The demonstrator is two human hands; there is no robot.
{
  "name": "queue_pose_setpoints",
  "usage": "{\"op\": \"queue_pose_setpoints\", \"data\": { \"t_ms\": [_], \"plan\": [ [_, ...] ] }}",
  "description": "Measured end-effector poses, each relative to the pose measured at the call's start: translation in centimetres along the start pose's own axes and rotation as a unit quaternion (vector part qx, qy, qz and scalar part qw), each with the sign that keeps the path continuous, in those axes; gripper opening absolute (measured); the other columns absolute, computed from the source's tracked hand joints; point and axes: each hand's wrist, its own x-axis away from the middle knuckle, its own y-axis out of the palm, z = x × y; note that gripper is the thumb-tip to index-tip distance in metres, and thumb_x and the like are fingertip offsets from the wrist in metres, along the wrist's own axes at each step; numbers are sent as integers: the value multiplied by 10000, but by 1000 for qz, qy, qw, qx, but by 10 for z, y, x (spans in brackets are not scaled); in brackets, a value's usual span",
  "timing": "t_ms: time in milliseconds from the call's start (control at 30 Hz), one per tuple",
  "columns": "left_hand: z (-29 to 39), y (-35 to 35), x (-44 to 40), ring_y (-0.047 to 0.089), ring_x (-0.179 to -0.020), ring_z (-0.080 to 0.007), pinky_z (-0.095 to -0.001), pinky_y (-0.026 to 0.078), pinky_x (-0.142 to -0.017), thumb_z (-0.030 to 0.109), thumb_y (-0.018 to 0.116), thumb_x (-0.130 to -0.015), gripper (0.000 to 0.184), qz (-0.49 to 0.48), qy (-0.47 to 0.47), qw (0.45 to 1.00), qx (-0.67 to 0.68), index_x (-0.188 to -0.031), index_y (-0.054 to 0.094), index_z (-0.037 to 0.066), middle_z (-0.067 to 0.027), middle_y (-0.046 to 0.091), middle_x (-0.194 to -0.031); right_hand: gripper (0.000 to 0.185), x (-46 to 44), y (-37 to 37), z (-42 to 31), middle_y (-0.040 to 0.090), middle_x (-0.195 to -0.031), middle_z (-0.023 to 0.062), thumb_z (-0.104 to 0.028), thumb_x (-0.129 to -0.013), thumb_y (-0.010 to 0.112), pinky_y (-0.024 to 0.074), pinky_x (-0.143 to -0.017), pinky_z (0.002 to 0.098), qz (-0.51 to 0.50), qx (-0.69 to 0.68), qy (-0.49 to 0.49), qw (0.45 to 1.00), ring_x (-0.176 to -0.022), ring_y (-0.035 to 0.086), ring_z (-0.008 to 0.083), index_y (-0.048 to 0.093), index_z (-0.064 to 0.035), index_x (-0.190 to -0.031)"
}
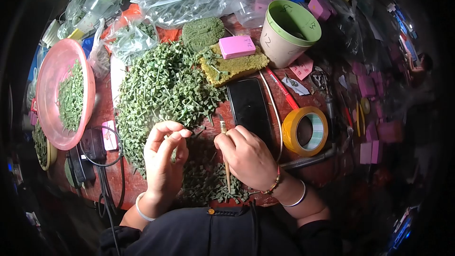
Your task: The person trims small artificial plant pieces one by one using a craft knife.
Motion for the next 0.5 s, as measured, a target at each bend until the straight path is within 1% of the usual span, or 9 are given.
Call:
{"op": "queue_pose_setpoints", "data": {
  "t_ms": [67, 133, 200, 267, 300, 367, 400, 433, 500],
  "plan": [
    [4, 2, 1, 443, -590, -43, -171, 338, -503, 68, 586, -885, 128, 9, -31, 999, -29, -1010, 561, 59, -57, 651, -873, 215, 2, 0, 1, 544, -742, 75, 48, -690, 637, 477, -667, 360, 1, 0, 5, 1000, -728, 562, 254, 531, -41, -855],
    [2, 1, 1, 438, -591, -36, -166, 336, -508, 60, 597, -882, 143, 3, -30, 999, -31, -1021, 562, 58, -49, 648, -890, 240, 1, -3, 1, 547, -737, 68, 52, -670, 652, 480, -669, 359, 6, 0, 11, 1000, -722, 568, 255, 529, -42, -852],
    [0, 2, 1, 433, -592, -28, -161, 335, -514, 52, 607, -878, 159, -6, -30, 999, -33, -1032, 564, 57, -41, 646, -907, 287, -2, -10, -1, 553, -726, 55, 67, -634, 683, 490, -621, 332, 104, -117, 46, 987, -682, 578, 234, 523, -45, -844],
    [-2, 5, 1, 450, -630, -13, -147, 342, -541, 17, 624, -867, 219, -42, -30, 994, -101, -1075, 569, 55, -13, 635, -953, 283, 0, -12, 0, 576, -741, 42, 63, -654, 709, 475, -534, 261, 154, -165, 59, 972, -635, 583, 175, 531, -48, -844],
    [1, 6, 3, 507, -883, -49, -193, 441, -774, 11, 672, -838, 301, -64, -76, 991, -90, -1122, 573, 25, -8, 592, -1008, 288, 1, -12, 0, 578, -743, 41, 65, -649, 713, 472, -536, 258, 167, -178, 59, 968, -630, 580, 174, 535, -48, -846],
    [-1, 5, 2, 510, -821, -38, -180, 439, -714, 63, 676, -854, 274, -111, -123, 980, -113, -1113, 592, 27, 6, 584, -967, 294, 1, -11, -1, 579, -746, 41, 67, -644, 717, 469, -538, 255, 183, -192, 61, 962, -625, 578, 173, 539, -49, -848],
    [0, 5, 2, 511, -801, -36, -178, 436, -694, 79, 674, -861, 259, -136, -158, 972, -110, -1104, 601, 29, 8, 581, -960, 299, 1, -12, -2, 580, -746, 42, 71, -647, 715, 468, -547, 258, 182, -197, 36, 963, -623, 576, 175, 541, -49, -858],
    [-3, 4, 2, 516, -750, -35, -180, 426, -644, 96, 656, -883, 203, -141, -163, 970, -109, -1072, 613, 36, 12, 575, -928, 304, 0, -13, -3, 580, -746, 44, 76, -650, 714, 468, -555, 262, 180, -202, 9, 963, -622, 573, 176, 543, -49, -868],
    [-7, 3, 3, 514, -726, -30, -169, 398, -614, 71, 654, -879, 178, -133, -165, 974, -78, -1051, 614, 49, 0, 607, -932, 306, -1, -19, -4, 583, -747, 46, 80, -654, 707, 470, -576, 266, 158, -221, -6, 962, -629, 575, 180, 542, -48, -879]
  ]
}}
